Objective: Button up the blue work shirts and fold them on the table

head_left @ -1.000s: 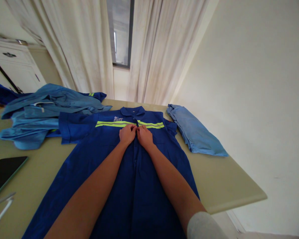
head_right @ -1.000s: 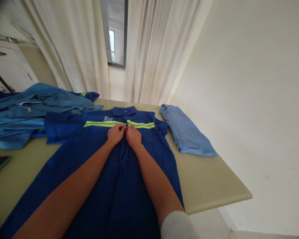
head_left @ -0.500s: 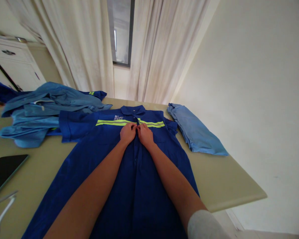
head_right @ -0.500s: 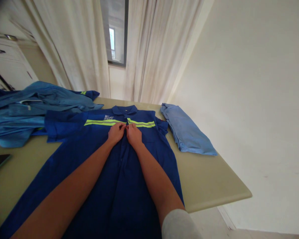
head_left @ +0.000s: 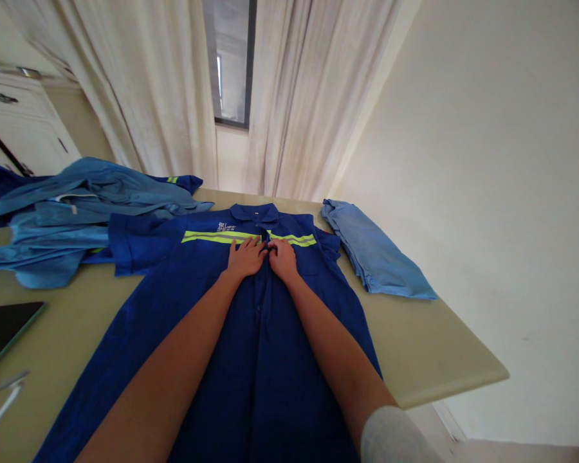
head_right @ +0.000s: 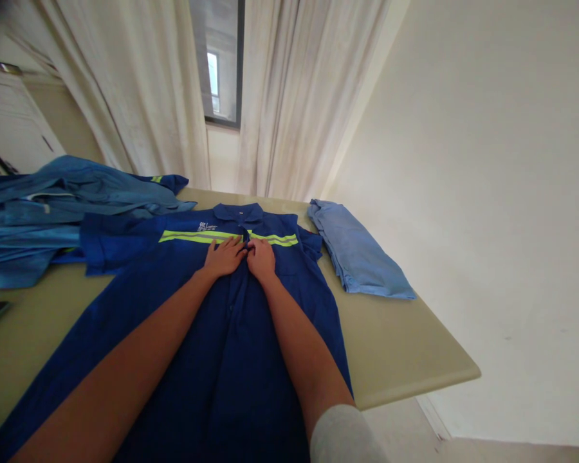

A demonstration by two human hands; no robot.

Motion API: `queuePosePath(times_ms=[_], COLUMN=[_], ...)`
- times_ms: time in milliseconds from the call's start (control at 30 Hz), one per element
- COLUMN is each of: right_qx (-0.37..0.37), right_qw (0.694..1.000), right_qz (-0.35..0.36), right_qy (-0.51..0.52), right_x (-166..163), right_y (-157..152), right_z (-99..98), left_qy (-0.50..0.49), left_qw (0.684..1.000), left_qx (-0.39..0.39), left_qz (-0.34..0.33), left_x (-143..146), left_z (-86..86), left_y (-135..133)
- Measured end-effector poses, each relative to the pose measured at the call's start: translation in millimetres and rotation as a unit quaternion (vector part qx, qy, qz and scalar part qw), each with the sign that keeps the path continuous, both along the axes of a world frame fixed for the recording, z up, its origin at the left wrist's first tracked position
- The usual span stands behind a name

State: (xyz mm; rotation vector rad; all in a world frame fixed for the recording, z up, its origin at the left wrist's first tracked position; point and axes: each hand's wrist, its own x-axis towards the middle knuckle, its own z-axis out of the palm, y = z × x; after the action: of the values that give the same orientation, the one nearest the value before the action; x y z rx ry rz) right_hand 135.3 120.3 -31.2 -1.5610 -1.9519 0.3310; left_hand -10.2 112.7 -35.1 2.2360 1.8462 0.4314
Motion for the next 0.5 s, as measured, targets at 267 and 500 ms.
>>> queuePosePath(times_ms=[267,500], right_qx=[-0.033,-0.055], right_qw=[0.991,0.983], right_qz=[0.061,0.145], right_qy=[-0.116,-0.094], right_x=[-6.1,3.8], right_y=[-69.7,-107.0], right_z=[30.8,19.4], left_qy=[-0.027,-0.093], left_qw=[0.998,0.987], left_qx=[0.024,0.105], left_qz=[0.058,0.073], left_x=[-11.2,-20.9], left_z=[7.0,17.9], left_y=[35.4,34.7])
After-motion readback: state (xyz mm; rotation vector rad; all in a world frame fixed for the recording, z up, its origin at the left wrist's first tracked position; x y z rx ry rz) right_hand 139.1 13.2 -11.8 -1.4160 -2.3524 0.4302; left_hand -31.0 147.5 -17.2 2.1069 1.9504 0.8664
